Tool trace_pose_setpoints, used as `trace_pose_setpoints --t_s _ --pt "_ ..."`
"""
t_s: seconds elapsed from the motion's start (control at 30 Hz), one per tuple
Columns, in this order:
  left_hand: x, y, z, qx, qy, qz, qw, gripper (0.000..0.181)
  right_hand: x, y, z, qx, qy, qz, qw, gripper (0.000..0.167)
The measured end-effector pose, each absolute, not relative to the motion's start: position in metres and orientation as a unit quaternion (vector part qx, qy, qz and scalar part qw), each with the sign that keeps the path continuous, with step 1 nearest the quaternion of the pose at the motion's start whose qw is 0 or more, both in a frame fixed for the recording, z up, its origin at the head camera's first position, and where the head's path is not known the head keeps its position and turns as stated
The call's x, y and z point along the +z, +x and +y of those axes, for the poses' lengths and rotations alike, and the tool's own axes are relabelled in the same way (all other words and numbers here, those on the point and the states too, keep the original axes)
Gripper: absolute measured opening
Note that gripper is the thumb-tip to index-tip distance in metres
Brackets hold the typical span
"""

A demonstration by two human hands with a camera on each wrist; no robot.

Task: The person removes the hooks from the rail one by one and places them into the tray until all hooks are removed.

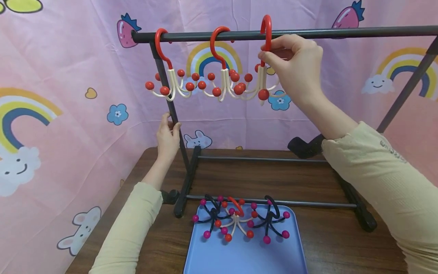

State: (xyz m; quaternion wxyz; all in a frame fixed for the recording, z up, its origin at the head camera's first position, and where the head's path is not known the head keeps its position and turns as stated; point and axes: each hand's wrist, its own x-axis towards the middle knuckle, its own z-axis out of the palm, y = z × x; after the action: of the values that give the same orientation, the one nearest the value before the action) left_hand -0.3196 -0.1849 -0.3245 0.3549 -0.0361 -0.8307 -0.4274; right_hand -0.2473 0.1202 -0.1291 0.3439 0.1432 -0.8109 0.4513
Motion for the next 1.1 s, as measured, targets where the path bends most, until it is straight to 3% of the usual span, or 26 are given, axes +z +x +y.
trace_pose_setpoints --t_s 0.6,0.8,1.1 --pt "-0.324 -0.317 -0.185 -0.419 -0.034 -0.833 0.359 0.037 -0.191 -0.213 0.121 0.442 0.228 -0.779 0.383 0.025" --pt "-0.325 -0.316 -0.186 -0.415 -0.032 -0.837 0.355 0.037 -0.222 -0.201 0.106 0.464 0.270 -0.771 0.343 0.020" --pt "-0.324 -0.317 -0.185 -0.417 -0.041 -0.831 0.365 0.035 -0.274 -0.167 0.084 0.496 0.316 -0.776 0.227 0.017"
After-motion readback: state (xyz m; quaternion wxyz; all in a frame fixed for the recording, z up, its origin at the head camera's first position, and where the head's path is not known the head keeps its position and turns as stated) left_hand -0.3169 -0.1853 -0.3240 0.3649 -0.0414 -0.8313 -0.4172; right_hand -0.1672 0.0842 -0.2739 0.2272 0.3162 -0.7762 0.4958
